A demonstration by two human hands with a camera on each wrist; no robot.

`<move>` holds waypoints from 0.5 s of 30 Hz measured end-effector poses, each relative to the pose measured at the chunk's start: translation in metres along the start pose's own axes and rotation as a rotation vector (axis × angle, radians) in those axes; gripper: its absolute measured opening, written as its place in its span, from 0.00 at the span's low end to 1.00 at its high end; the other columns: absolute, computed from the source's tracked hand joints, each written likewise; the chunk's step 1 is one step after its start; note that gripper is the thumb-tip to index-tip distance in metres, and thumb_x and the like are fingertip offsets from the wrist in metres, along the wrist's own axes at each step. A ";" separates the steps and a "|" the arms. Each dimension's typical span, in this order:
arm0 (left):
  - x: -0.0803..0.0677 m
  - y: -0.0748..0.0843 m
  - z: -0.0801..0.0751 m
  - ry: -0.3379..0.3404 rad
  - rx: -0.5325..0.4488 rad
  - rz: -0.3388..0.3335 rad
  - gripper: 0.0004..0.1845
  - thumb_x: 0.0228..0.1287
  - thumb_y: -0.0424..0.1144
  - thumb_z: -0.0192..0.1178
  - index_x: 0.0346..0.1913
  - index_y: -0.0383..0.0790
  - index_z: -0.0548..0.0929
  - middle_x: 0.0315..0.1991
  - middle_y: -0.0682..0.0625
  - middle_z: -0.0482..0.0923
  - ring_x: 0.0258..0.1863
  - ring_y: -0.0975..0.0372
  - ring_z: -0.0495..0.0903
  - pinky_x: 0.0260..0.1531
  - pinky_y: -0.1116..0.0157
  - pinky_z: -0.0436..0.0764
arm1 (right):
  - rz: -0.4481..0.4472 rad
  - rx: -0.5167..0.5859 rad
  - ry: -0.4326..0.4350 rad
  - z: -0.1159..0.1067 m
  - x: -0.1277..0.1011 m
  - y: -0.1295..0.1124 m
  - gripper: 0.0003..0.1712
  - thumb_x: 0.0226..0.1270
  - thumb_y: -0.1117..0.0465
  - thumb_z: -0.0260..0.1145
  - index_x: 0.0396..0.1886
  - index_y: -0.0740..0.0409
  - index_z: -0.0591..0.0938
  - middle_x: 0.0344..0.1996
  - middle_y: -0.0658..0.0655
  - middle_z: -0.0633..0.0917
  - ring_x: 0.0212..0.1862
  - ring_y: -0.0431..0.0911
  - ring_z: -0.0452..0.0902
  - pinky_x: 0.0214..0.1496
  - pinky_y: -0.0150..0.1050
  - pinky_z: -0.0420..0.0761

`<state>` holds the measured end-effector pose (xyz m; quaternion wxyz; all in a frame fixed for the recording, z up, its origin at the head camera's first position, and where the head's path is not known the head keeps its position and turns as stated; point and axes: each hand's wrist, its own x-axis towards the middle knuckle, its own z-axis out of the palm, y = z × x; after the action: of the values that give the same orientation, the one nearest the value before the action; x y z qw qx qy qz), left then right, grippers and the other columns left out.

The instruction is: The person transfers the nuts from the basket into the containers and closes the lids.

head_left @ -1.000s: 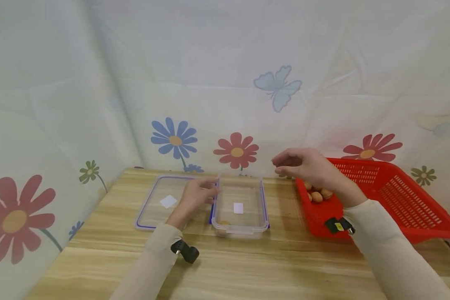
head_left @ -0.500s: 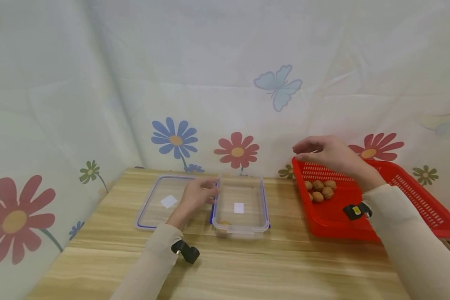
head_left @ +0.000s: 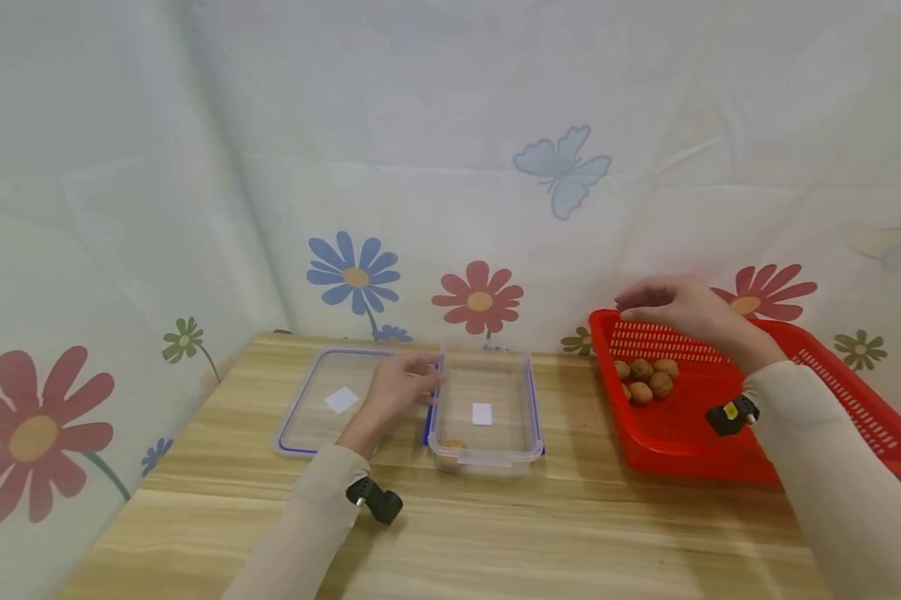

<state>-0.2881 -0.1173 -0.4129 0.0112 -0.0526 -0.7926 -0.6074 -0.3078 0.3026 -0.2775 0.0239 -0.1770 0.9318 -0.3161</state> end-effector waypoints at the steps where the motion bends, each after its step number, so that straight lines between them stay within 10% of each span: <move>1: 0.000 -0.001 0.000 0.000 -0.002 0.001 0.21 0.71 0.28 0.68 0.65 0.30 0.84 0.50 0.36 0.86 0.44 0.46 0.90 0.39 0.60 0.93 | 0.002 -0.001 -0.003 0.000 0.000 0.004 0.27 0.77 0.53 0.71 0.70 0.59 0.80 0.65 0.63 0.83 0.61 0.59 0.80 0.67 0.62 0.82; 15: -0.003 -0.003 0.002 0.014 0.001 0.008 0.21 0.71 0.28 0.68 0.65 0.31 0.83 0.49 0.37 0.86 0.45 0.48 0.89 0.41 0.60 0.93 | 0.042 -0.005 -0.066 0.003 -0.003 0.046 0.25 0.76 0.61 0.70 0.69 0.63 0.80 0.63 0.67 0.84 0.60 0.61 0.80 0.65 0.63 0.83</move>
<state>-0.2852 -0.1165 -0.4162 0.0192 -0.0515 -0.7927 -0.6071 -0.3195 0.3360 -0.3072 0.0609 -0.1680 0.9347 -0.3073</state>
